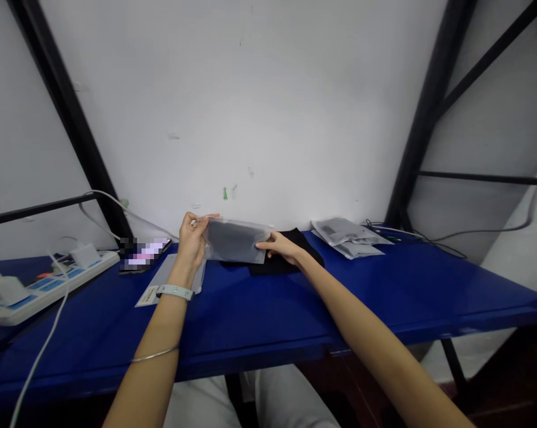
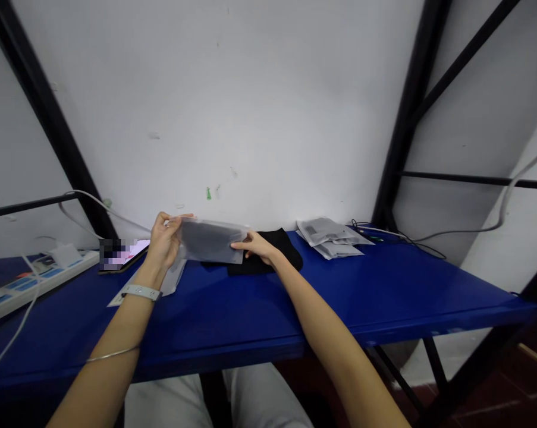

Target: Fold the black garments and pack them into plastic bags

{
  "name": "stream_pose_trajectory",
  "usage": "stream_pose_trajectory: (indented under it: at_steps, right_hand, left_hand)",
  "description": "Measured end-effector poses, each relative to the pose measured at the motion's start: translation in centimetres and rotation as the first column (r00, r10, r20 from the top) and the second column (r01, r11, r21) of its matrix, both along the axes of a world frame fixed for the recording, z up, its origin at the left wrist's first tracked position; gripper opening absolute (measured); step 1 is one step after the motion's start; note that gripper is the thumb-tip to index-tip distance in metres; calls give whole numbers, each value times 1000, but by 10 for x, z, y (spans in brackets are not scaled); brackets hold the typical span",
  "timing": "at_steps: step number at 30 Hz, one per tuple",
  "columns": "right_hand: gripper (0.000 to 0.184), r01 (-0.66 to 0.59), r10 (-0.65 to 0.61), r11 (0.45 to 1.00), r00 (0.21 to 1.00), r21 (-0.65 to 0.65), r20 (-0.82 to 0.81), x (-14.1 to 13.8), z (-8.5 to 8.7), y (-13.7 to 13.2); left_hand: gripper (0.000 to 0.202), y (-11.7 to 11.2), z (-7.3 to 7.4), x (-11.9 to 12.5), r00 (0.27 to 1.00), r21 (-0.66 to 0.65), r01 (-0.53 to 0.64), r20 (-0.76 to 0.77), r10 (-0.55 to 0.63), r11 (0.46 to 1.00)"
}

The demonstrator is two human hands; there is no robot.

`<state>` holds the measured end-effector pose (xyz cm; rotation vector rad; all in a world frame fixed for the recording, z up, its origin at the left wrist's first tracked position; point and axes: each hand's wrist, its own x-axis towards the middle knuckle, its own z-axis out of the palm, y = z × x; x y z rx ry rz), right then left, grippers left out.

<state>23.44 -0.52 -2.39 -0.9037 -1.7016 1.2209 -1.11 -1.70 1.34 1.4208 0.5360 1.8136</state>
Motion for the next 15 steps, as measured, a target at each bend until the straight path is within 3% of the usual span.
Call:
stream_pose_trajectory:
  at_steps: [3, 5, 7, 9, 10, 12, 13, 15]
  right_hand:
    - [41, -31, 29, 999, 996, -24, -87, -10, 3, -3]
    - [37, 15, -17, 1000, 991, -18, -131, -11, 6, -3]
    - [32, 100, -93, 994, 987, 54, -130, -7, 13, -3]
    - [28, 280, -263, 933, 959, 227, -103, 6, 23, -5]
    - [28, 403, -395, 848, 914, 343, -97, 15, 29, -6]
    - [33, 573, -646, 569, 755, 590, -109, 41, 39, -9]
    - [39, 599, -739, 424, 662, 679, -122, 56, 42, -11]
    - [50, 570, -860, 240, 501, 786, -100, 89, 43, -10]
  left_hand:
    - [42, 2, -3, 1, 1000, -18, -20, 6, 20, 1000]
    - [37, 5, -6, 2, 996, -37, -89, -16, 88, 995]
    - [31, 9, -9, 2, 982, -56, -184, -63, 180, 981]
    - [30, 13, -14, 4, 963, -78, -251, -124, 241, 965]
    - [31, 15, -16, 5, 953, -90, -272, -161, 256, 958]
    - [30, 19, -23, 6, 932, -115, -294, -256, 258, 949]
    - [28, 21, -26, 7, 916, -126, -305, -309, 255, 944]
    - [21, 26, -34, 7, 866, -141, -341, -431, 252, 929]
